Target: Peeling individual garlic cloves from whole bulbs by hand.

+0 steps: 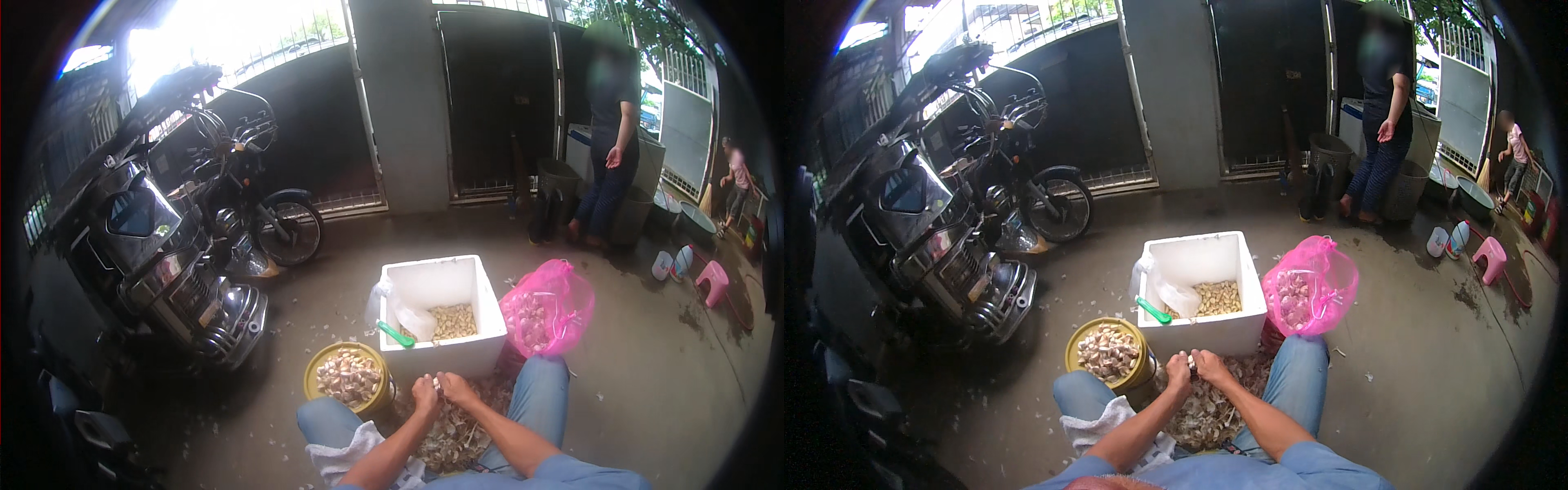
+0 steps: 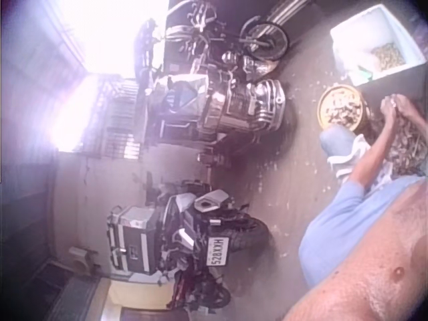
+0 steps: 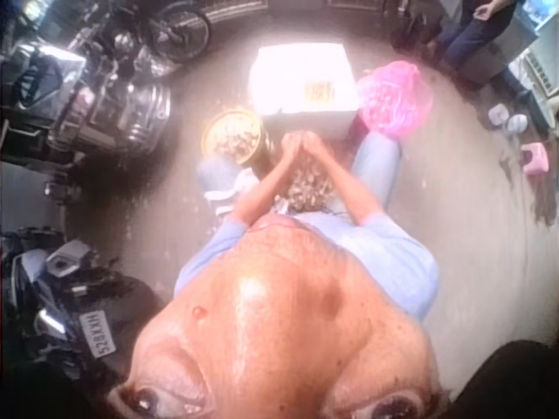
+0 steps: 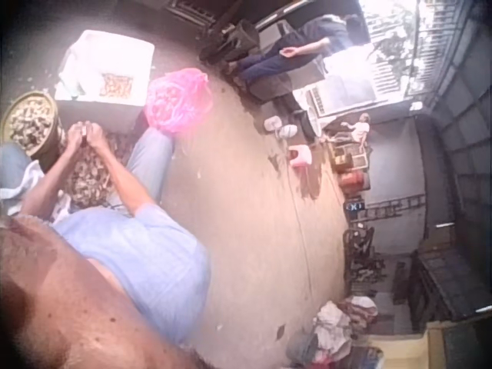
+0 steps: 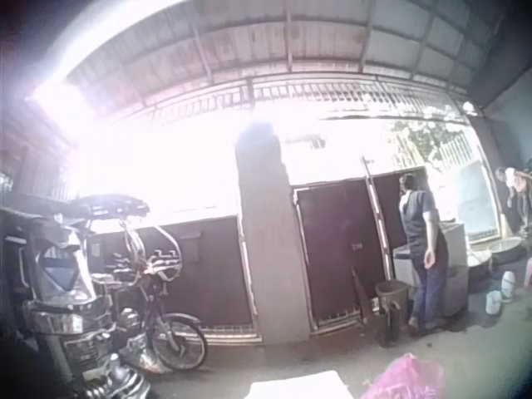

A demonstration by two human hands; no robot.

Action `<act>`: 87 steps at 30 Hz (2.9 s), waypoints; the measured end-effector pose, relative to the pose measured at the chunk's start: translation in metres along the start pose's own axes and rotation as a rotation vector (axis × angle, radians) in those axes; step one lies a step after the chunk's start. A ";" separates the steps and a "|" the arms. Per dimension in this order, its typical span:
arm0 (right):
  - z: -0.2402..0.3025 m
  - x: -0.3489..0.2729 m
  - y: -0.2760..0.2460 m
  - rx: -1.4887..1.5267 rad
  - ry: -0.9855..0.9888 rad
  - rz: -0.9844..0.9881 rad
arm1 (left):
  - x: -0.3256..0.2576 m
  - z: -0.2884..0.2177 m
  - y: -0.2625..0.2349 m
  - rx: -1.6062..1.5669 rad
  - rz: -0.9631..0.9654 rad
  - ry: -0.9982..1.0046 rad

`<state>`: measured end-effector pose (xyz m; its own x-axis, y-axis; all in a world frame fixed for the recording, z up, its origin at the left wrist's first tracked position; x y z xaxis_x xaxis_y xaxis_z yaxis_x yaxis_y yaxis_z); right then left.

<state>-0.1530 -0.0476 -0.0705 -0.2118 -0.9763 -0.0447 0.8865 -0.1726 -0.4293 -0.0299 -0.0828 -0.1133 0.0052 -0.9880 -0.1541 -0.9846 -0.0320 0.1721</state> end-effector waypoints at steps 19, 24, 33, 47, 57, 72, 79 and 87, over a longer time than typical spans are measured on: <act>-0.036 0.012 0.001 0.483 0.348 -0.025 | -0.017 -0.020 0.033 -0.232 0.262 -0.209; -0.008 0.026 -0.006 0.364 -0.071 -0.154 | -0.002 -0.012 0.024 -0.058 0.087 -0.054; -0.024 -0.012 0.017 0.939 0.501 0.074 | -0.019 -0.006 0.024 -0.172 0.177 -0.186; -0.008 -0.004 -0.010 0.844 0.453 0.130 | -0.005 -0.033 0.015 0.300 0.253 0.148; -0.010 -0.010 0.016 0.861 0.477 0.226 | -0.011 -0.020 0.012 0.063 0.195 -0.076; -0.019 -0.015 0.018 0.831 0.580 0.196 | -0.009 -0.031 0.013 0.043 0.209 0.031; -0.018 -0.001 0.009 0.871 0.383 0.076 | -0.026 -0.039 0.034 0.110 0.304 0.019; 0.006 0.013 -0.011 0.253 0.012 0.021 | -0.001 -0.024 0.017 0.200 0.304 0.040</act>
<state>-0.1629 -0.0587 -0.0613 -0.1960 -0.9786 -0.0625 0.9651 -0.1812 -0.1892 -0.0422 -0.0862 -0.0871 -0.2903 -0.9531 -0.0858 -0.9568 0.2905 0.0104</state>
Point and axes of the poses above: each hand's wrist, its own x-axis towards the middle knuckle, its own y-axis out of the palm, z = x × y, the point moved 9 cm from there along x, towards the middle knuckle, and after that the axes turned 4 degrees about y, right-handed, at the moved point
